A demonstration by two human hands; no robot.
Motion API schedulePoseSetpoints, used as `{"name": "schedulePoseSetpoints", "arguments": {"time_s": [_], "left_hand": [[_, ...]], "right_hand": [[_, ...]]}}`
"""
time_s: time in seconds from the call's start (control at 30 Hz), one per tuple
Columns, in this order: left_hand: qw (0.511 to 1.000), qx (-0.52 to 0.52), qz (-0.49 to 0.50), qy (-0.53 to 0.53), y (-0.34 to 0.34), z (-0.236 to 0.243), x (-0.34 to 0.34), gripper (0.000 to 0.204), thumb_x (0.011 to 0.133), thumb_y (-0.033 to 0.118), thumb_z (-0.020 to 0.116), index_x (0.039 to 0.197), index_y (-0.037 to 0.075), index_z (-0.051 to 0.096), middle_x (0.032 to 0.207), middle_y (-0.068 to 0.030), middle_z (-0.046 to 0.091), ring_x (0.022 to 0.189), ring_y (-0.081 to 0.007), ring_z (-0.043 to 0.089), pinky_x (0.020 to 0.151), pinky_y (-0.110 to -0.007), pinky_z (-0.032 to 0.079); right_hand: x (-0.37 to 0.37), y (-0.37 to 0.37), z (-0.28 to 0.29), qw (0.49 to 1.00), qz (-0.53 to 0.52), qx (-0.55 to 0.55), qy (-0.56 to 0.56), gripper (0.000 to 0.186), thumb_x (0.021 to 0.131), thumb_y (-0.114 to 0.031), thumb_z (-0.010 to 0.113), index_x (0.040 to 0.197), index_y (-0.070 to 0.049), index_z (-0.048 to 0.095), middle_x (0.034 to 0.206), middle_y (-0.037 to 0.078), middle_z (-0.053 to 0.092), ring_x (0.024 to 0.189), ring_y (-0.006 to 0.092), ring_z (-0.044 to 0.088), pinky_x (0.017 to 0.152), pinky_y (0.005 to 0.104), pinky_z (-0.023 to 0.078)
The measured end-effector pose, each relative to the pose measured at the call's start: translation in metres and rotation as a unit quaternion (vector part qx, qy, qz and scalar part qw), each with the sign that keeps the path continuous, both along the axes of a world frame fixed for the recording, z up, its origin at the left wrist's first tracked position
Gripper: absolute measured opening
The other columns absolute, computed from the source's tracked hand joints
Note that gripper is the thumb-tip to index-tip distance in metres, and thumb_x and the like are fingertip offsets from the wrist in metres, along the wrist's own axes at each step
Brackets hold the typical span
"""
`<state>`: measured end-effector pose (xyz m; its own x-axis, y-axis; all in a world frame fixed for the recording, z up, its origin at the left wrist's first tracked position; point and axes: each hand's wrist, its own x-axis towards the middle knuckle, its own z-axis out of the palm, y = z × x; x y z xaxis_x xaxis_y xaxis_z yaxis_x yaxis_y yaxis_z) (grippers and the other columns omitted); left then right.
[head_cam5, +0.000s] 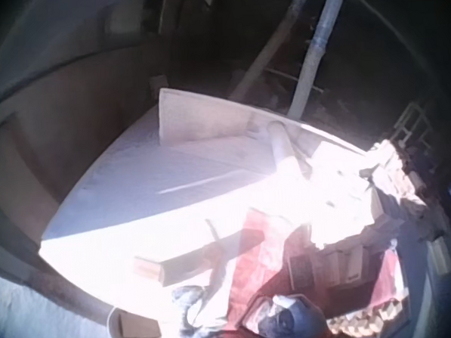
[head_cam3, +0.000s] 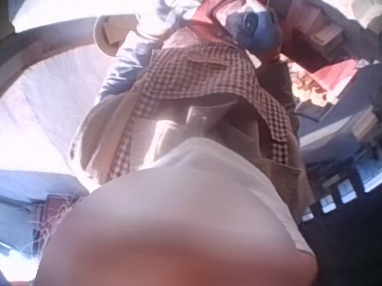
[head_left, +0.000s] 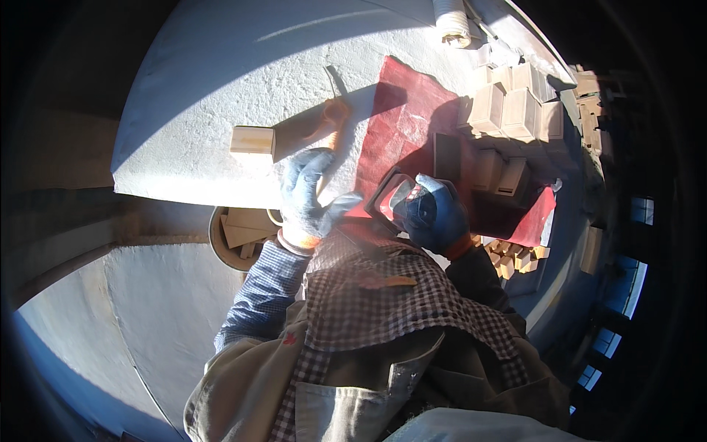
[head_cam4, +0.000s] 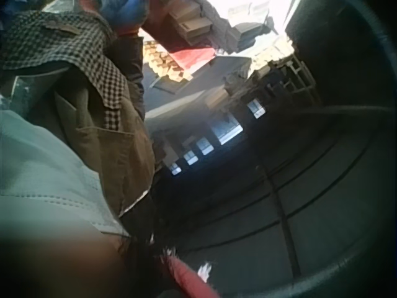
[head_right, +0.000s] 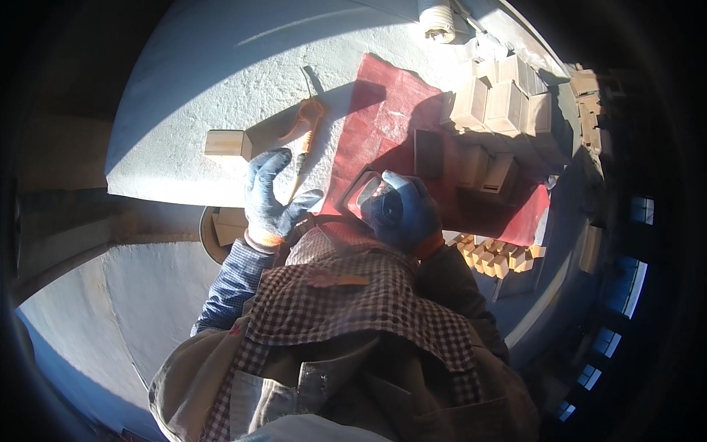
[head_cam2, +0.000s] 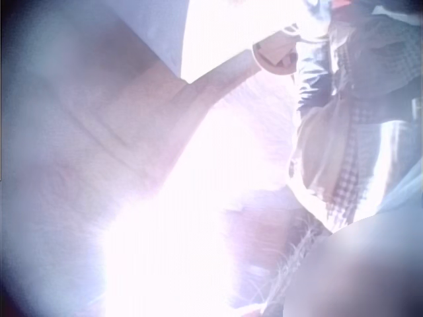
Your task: The person repeatedly picks up small rectangular wooden blocks, rubs their surfaces with a sanding block, and places them back on a red mat. They also use a handheld power sander on some blocks, then set the tool aside and continue hand sanding.
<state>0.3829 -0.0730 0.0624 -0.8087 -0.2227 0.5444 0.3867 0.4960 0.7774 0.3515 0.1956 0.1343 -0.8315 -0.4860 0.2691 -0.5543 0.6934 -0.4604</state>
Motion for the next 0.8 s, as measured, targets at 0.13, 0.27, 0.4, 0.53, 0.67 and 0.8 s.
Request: {"name": "schedulePoseSetpoints", "arguments": {"time_s": [0.13,0.27,0.4,0.53,0.67,0.8], "left_hand": [[0.985,-0.059,0.158,0.018,-0.128,-0.039,-0.019,0.127,0.06,0.051,0.096,0.151,-0.004,0.027,0.146,-0.0267,0.043,0.138,-0.039,0.044,0.114,-0.046,0.043],[0.962,0.133,-0.106,-0.213,-0.163,-0.091,-0.051,0.114,0.063,0.028,0.099,0.151,0.001,0.032,0.139,-0.0191,0.055,0.127,-0.0299,0.057,0.109,-0.044,0.049],[0.866,0.376,-0.179,-0.276,-0.109,-0.078,-0.06,0.069,0.074,0.018,0.091,0.13,0.004,0.053,0.121,-0.0129,0.065,0.105,-0.0253,0.067,0.09,-0.04,0.059],[0.852,0.409,-0.296,-0.139,0.006,-0.055,-0.041,0.057,0.08,0.016,0.087,0.126,0.005,0.055,0.116,-0.0109,0.066,0.102,-0.0264,0.067,0.087,-0.04,0.059],[0.895,0.237,-0.242,-0.288,0.087,-0.078,-0.048,0.072,0.066,0.006,0.095,0.127,0.005,0.055,0.113,-0.0073,0.068,0.102,-0.0179,0.068,0.089,-0.033,0.058],[0.92,0.169,-0.2,-0.292,0.114,-0.121,-0.052,0.066,0.064,0.009,0.095,0.118,0.006,0.057,0.107,-0.0072,0.07,0.1,-0.0172,0.07,0.086,-0.033,0.06]], "right_hand": [[-0.004,0.017,-0.001,0.999,-0.032,0.04,-0.001,0.066,0.075,-0.027,0.086,0.128,-0.002,0.057,0.112,0.017,0.067,0.098,0.0363,0.069,0.084,0.0412,0.058],[-0.004,0.032,-0.002,0.998,-0.028,0.049,-0.008,0.073,0.07,-0.026,0.088,0.131,-0.003,0.056,0.113,0.016,0.067,0.102,0.035,0.067,0.089,0.0413,0.057],[-0.001,0.046,0.01,0.996,-0.048,0.073,0.002,0.074,0.069,-0.025,0.088,0.132,-0.004,0.056,0.115,0.016,0.067,0.104,0.0355,0.067,0.091,0.0422,0.055],[0.0,0.071,0.03,0.995,-0.072,0.072,0.011,0.073,0.069,-0.023,0.088,0.132,-0.004,0.056,0.116,0.017,0.067,0.103,0.0375,0.067,0.091,0.0417,0.056],[-0.002,0.096,0.046,0.993,-0.028,0.072,0.089,0.073,0.069,-0.021,0.088,0.132,-0.003,0.056,0.114,0.016,0.068,0.101,0.0348,0.068,0.089,0.0411,0.056],[-0.006,0.102,0.059,0.998,0.034,0.036,-0.044,0.075,0.069,-0.02,0.088,0.135,-0.003,0.058,0.116,0.015,0.067,0.099,0.0322,0.069,0.087,0.0401,0.057]]}}
